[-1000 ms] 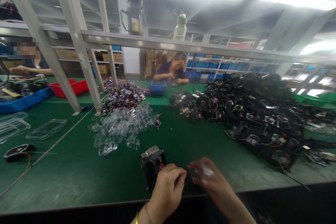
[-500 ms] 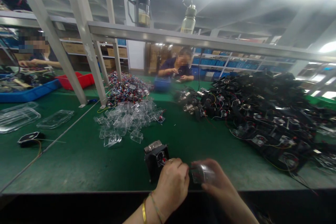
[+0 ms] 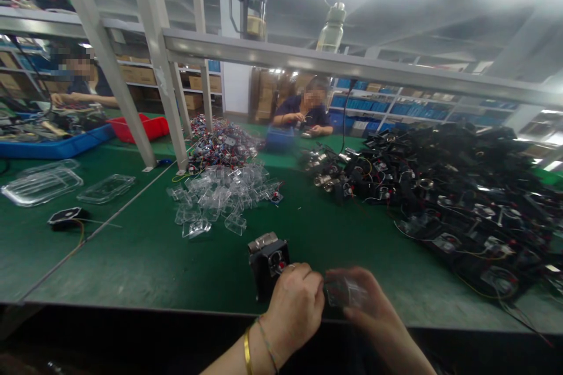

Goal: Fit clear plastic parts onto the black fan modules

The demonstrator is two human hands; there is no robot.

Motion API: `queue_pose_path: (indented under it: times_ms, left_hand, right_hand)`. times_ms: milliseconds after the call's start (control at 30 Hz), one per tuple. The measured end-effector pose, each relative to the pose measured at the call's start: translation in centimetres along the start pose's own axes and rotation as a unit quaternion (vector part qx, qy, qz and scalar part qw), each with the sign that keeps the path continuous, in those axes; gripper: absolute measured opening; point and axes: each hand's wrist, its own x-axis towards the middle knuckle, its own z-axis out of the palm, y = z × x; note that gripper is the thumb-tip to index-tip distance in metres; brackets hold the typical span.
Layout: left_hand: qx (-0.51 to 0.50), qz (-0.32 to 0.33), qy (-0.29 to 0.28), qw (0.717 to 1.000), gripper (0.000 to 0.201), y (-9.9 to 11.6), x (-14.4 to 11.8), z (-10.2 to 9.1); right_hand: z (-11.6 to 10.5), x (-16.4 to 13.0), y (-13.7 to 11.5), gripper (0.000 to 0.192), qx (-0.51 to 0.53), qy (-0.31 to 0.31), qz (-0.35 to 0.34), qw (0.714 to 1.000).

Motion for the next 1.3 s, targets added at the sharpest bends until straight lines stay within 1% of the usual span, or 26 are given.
queue_pose_path:
  times_ms: [233, 400, 500, 567, 700, 833, 900, 1000, 1167, 1233, 1300]
  left_hand:
    - [0.024, 0.006, -0.006, 1.000, 0.014, 0.0, 0.0, 0.1]
    - [0.055, 0.003, -0.029, 0.998, 0.013, 0.3, 0.1, -0.3]
    - [0.089, 0.015, -0.049, 0.995, 0.012, 0.5, 0.4, -0.6]
    - [0.110, 0.033, -0.057, 0.992, 0.010, 0.6, 0.5, -0.7]
    - [0.111, 0.045, -0.046, 0.992, 0.008, 0.4, 0.5, -0.6]
    - [0.088, 0.032, -0.014, 0.996, 0.009, 0.1, 0.3, 0.1]
    - [0.083, 0.028, -0.007, 0.996, 0.009, 0.0, 0.1, 0.3]
    - [0.091, 0.028, -0.007, 0.995, 0.008, -0.1, 0.0, 0.3]
    - [0.141, 0.071, -0.024, 0.987, 0.006, 0.0, -0.3, 0.0]
    - [0.164, 0.088, -0.021, 0.982, 0.007, 0.0, -0.4, 0.1]
    - [0.177, 0.092, -0.011, 0.980, 0.008, 0.0, -0.6, 0.3]
  right_hand:
    - [0.1, -0.1, -0.3, 0.059, -0.004, -0.008, 0.004, 1.000]
    - [-0.1, -0.1, -0.3, 0.058, -0.018, -0.017, -0.006, 1.000]
    - [-0.5, 0.0, -0.2, 0.055, -0.036, -0.038, -0.002, 0.999]
    - [-0.7, 0.0, -0.2, 0.052, -0.067, -0.047, -0.002, 0.997]
    - [-0.6, 0.1, -0.4, 0.047, -0.132, -0.047, -0.016, 0.990]
    - [-0.2, 0.1, -0.6, 0.049, -0.128, -0.054, -0.012, 0.990]
    - [0.0, 0.1, -0.7, 0.051, -0.112, -0.045, 0.002, 0.993]
    - [0.4, 0.0, -0.8, 0.055, -0.086, -0.013, 0.020, 0.996]
    - [1.0, 0.0, -0.8, 0.059, -0.057, 0.022, 0.032, 0.998]
    - [1.2, 0.0, -0.8, 0.058, -0.056, 0.027, 0.039, 0.997]
    - [1.4, 0.1, -0.8, 0.055, -0.055, 0.030, 0.044, 0.997]
